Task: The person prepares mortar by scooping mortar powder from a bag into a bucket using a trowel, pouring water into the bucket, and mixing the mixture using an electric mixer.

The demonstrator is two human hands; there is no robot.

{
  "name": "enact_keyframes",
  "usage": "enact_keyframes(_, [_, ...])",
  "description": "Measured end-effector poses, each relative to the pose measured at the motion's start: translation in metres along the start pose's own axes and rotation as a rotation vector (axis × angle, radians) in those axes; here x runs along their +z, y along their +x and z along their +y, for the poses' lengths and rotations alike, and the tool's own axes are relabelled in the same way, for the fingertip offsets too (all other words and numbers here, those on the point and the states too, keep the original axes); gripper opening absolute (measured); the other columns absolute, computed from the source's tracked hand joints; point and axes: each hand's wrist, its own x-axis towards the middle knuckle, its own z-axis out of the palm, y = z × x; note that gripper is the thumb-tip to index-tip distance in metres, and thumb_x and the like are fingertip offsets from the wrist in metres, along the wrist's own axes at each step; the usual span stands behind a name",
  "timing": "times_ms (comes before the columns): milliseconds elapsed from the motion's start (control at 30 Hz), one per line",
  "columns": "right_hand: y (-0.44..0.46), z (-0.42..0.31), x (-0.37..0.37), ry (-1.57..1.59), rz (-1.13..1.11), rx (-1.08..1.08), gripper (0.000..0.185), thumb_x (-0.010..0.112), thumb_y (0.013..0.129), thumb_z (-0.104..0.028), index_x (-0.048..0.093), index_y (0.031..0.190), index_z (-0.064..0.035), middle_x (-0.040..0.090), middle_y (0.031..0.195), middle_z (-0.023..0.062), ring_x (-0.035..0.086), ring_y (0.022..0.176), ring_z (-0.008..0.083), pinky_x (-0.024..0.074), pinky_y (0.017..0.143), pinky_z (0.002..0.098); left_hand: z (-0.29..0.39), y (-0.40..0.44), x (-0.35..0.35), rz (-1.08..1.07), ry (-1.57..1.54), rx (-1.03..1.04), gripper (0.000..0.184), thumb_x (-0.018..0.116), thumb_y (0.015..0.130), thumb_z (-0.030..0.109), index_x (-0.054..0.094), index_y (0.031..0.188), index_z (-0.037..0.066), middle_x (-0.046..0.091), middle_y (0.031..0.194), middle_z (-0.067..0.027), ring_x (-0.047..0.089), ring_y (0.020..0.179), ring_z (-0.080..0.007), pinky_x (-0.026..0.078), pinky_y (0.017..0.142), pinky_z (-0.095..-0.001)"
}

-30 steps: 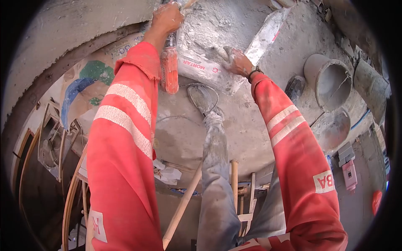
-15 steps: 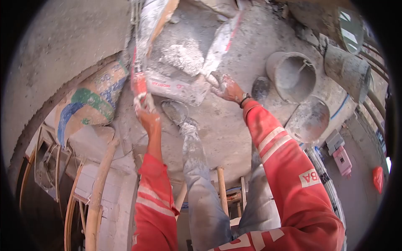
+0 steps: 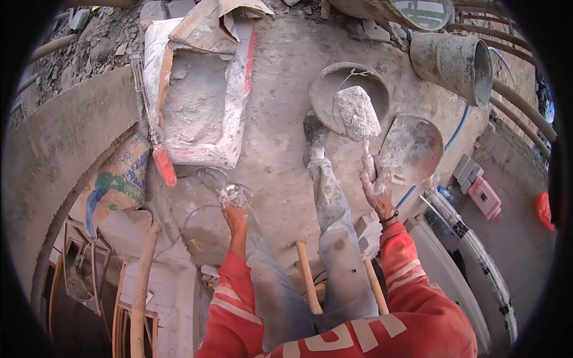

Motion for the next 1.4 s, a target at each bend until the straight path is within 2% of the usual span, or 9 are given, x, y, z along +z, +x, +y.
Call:
enact_keyframes(100, [0.034,0.050,0.023,-0.212,0.209,-0.071,0.047,0.061,0.080,-0.029,0.056,0.116,0.0020,0.064,0.092,0.0248,0.061,0.088,0.0402,0.0487,0.077,0.0460,0.024,0.012,0.013,-0.077,0.077,0.088,0.060,0.065,0.083,0.018,0.040,0.133,-0.003,0.051,0.126,-0.0262,0.047,0.120,-0.0372,0.036,0.102,-0.0402])
enact_keyframes(367, [0.094,0.133,0.070,-0.662,0.376,-0.222,0.052,0.061,0.081,-0.040,0.060,0.117,-0.0031,0.065,0.099,0.0174,0.062,0.090,0.0355,0.0495,0.079,0.0431,0.063,0.044,0.001,-0.133,0.235,0.131,0.067,0.070,0.074,0.015,0.041,0.132,-0.002,0.051,0.125,-0.0249,0.046,0.119,-0.0390,0.035,0.102,-0.0422])
enact_keyframes(433, [0.071,0.109,0.052,-0.652,0.239,-0.003,0.052,0.061,0.082,-0.038,0.057,0.124,-0.0075,0.064,0.112,0.0154,0.061,0.099,0.0337,0.0485,0.085,0.0407,0.056,0.065,-0.006,-0.089,0.387,0.167,0.062,0.069,0.074,0.015,0.045,0.128,-0.001,0.052,0.123,-0.0243,0.047,0.118,-0.0383,0.037,0.101,-0.0424])
enact_keyframes(500, [0.053,0.105,0.043,-0.611,0.300,-0.095,0.052,0.061,0.082,-0.034,0.054,0.128,-0.0111,0.059,0.121,0.0156,0.059,0.106,0.0333,0.0462,0.090,0.0392,0.046,0.094,-0.012,-0.083,0.522,0.250,0.055,0.067,0.076,0.018,0.050,0.124,-0.002,0.051,0.125,-0.0247,0.045,0.121,-0.0375,0.036,0.102,-0.0441])
enact_keyframes(667, [0.019,0.060,0.037,-0.459,0.403,-0.017,0.053,0.060,0.083,-0.028,0.051,0.128,-0.0024,0.058,0.120,0.0226,0.057,0.108,0.0380,0.0435,0.093,0.0411,0.016,0.184,-0.008,0.172,0.617,0.749,0.028,0.053,0.084,0.017,0.062,0.106,0.002,0.055,0.122,-0.0179,0.042,0.124,-0.0362,0.032,0.103,-0.0545])
enact_keyframes(800, [-0.002,-0.026,0.047,-0.280,0.294,-0.027,0.053,0.058,0.086,-0.028,0.048,0.128,0.0032,0.058,0.116,0.0267,0.057,0.108,0.0396,0.0425,0.092,0.0431,0.015,0.203,-0.022,-0.016,0.680,0.737,0.024,0.049,0.085,0.015,0.065,0.101,0.005,0.060,0.115,-0.0153,0.044,0.123,-0.0353,0.029,0.105,-0.0553])
enact_keyframes(967, [0.022,-0.122,0.127,-0.469,-0.091,-0.298,0.046,0.054,0.090,-0.031,0.050,0.124,0.0003,0.064,0.103,0.0234,0.060,0.094,0.0402,0.0474,0.079,0.0458,-0.026,0.211,0.003,0.261,0.411,0.760,0.019,0.054,0.081,0.012,0.067,0.092,0.005,0.063,0.106,-0.0143,0.050,0.115,-0.0329,0.033,0.100,-0.0533])
enact_keyframes(1267, [0.174,-0.187,0.338,-0.612,-0.146,-0.596,0.055,0.049,0.089,-0.027,0.037,0.137,-0.0017,0.065,0.099,0.0202,0.062,0.092,0.0358,0.0489,0.078,0.0451,-0.086,0.182,-0.050,0.299,0.196,0.933,0.010,0.061,0.069,0.006,0.068,0.077,0.006,0.064,0.085,-0.0074,0.054,0.100,-0.0301,0.038,0.083,-0.0453])
enact_keyframes(1400, [0.166,-0.183,0.401,-0.646,-0.242,-0.666,0.053,0.046,0.087,-0.016,0.036,0.138,-0.0057,0.063,0.104,0.0196,0.061,0.095,0.0358,0.0489,0.081,0.0435,-0.086,0.175,-0.049,0.328,0.125,0.758,0.019,0.065,0.073,0.012,0.066,0.090,0.004,0.056,0.115,-0.0115,0.047,0.114,-0.0316,0.035,0.092,-0.0489])
